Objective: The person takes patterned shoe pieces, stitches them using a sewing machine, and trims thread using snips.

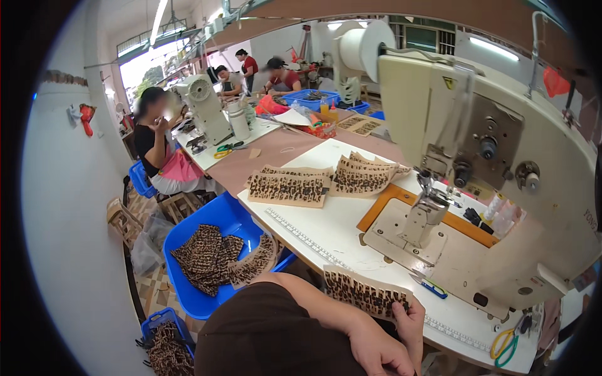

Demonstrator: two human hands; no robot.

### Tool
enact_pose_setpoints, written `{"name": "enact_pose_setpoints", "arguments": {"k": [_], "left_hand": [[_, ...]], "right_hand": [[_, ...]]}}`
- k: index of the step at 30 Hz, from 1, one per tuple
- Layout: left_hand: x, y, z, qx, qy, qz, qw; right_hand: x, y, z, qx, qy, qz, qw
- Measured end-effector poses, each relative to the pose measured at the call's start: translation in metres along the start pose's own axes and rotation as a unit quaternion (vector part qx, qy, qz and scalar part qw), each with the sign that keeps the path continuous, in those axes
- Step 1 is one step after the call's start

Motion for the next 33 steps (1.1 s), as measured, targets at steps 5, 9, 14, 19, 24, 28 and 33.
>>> {"name": "enact_pose_setpoints", "arguments": {"k": [5, 9, 14, 19, 24, 28, 33], "left_hand": [[0.006, 0.034, -0.017, -0.043, -0.143, -0.125, 0.981], [0.014, 0.079, -0.035, -0.192, -0.094, -0.23, 0.95], [-0.011, 0.132, 0.013, -0.564, -0.344, -0.255, 0.706], [-0.02, 0.177, 0.073, -0.722, -0.459, -0.194, 0.481], [-0.029, 0.171, 0.106, -0.647, -0.201, -0.269, 0.685], [-0.042, 0.175, 0.13, -0.626, -0.134, -0.213, 0.738], [-0.054, 0.182, 0.152, -0.602, -0.054, -0.219, 0.766]], "right_hand": [[-0.005, 0.003, 0.008, -0.027, -0.01, -0.014, 0.999], [0.012, -0.006, -0.003, -0.155, -0.138, 0.003, 0.978], [0.043, -0.042, -0.024, -0.15, -0.07, -0.022, 0.986], [0.087, -0.078, -0.054, -0.101, -0.004, 0.018, 0.995], [0.086, -0.087, -0.031, -0.121, -0.084, 0.003, 0.989], [0.089, -0.09, -0.014, -0.095, -0.068, -0.039, 0.992], [0.09, -0.105, -0.008, -0.071, -0.104, -0.07, 0.99]]}}
Point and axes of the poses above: each hand's wrist, its own y-axis away from the middle knuckle, its own z-axis out of the back of the hand, x = y × z, the point moved 3 cm from there along -y, towards the middle knuckle, and after that the axes turned 6 degrees about y, right-handed, at the moved point
